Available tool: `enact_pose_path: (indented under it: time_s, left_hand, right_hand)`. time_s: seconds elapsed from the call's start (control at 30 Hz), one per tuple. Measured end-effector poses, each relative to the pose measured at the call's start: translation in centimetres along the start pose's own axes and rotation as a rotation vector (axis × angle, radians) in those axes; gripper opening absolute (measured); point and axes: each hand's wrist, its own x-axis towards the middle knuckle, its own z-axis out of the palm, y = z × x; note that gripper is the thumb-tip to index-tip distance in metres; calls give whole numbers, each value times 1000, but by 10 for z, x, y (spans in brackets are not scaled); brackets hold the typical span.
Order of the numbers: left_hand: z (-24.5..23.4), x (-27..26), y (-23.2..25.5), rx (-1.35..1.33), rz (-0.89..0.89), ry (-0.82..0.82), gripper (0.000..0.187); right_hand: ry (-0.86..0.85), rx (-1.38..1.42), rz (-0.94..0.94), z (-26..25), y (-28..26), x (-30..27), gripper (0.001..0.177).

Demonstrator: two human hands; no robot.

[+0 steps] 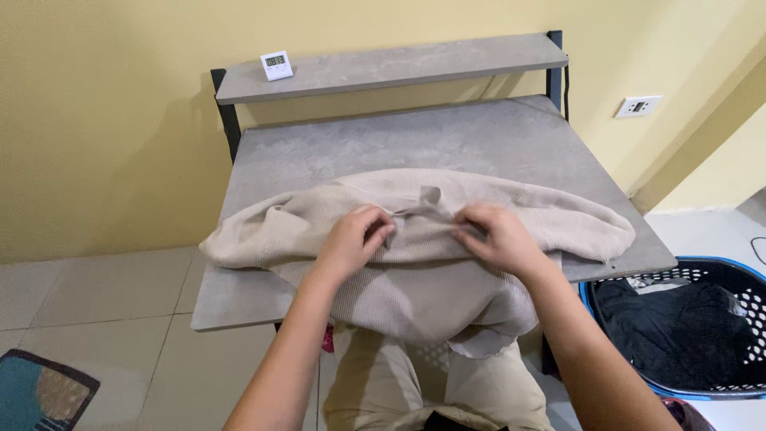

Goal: The person folds several garments one by one on a small gray table. They retrieve items from a blue laundry basket, unfold and smooth each piece, fold it neatly, and place it into a red basket. Items include a dark gray hoodie, a patterned blue shirt, an orange t-shirt, and a beige sweater.

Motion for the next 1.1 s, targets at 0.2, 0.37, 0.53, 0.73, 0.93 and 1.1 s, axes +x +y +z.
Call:
enact_pose_path:
  time_s: [0.2, 0.37, 0.53, 0.73, 0.93, 1.1]
  left_hand:
    - [7, -1, 17, 163, -276, -322, 24]
    - [9, -8, 27, 186, -143, -565, 17]
    - [20, -3, 22, 309, -144, -138, 20]
    - [38, 11, 13, 622, 138, 220, 42]
    - [36, 39, -3, 306, -105, 139, 19]
    - [13, 101, -6, -264, 67, 294, 20]
  right_hand:
    - [-203, 294, 495, 7, 3, 4, 48]
    - [-168, -31, 324, 27, -4, 14, 52]
    - [-264, -44, 315, 35, -8, 3, 48]
    - [-139, -1, 546, 23, -17, -8, 65]
    - [-42, -257, 467, 16, -31, -10, 71]
    - [194, -225, 264, 27, -10, 5, 37]
